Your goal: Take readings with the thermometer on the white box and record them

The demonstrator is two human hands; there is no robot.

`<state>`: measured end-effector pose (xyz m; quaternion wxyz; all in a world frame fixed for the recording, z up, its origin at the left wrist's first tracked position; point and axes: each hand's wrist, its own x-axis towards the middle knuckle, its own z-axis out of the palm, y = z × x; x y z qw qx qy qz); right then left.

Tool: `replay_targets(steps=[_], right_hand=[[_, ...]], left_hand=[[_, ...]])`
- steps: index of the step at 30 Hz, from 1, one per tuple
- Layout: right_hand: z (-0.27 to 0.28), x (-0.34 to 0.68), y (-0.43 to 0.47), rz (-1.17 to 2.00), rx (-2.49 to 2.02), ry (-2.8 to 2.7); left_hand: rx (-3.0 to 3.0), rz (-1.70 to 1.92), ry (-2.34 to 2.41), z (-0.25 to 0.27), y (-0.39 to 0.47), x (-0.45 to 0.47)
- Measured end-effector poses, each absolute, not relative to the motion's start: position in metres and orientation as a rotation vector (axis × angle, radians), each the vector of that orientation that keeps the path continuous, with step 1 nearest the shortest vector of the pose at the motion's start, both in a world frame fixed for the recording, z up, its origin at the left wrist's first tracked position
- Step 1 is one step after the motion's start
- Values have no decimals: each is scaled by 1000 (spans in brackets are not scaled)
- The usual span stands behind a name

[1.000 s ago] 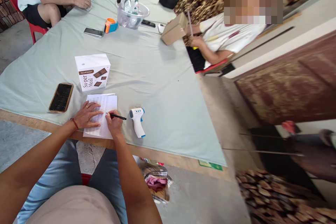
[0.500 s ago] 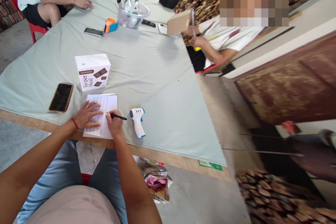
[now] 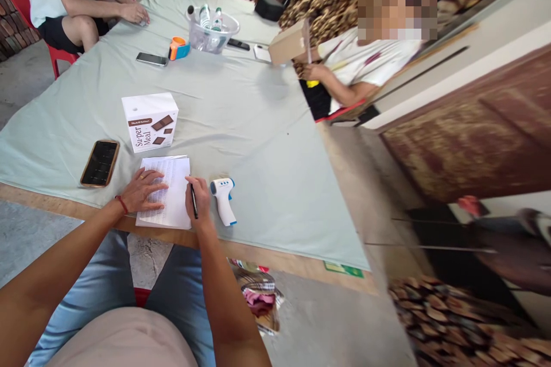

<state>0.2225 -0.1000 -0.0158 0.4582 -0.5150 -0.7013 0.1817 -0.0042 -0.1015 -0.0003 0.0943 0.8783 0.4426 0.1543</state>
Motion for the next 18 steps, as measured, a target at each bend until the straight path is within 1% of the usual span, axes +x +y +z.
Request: replay_targets(steps=[4,9,12,15,18], right_hand=[[-17,236,-93,271,-1401,-2176],[-28,233,-89,170,-1495,-2364],[-29,233,-91,167,-1471,-2343],[-23,239,-97,157,-1412,-2267],[-15,254,-104,76,-1453,-2112]], left_hand=[[2567,477,1311,0,-100,-5],[2492,598,1292,-5,-101,-8],[2287,900,1405,-8,-96,-12],[1870,1305,1676,-8,-75,-20],[1440,1512,1822,-2,-39,-31]])
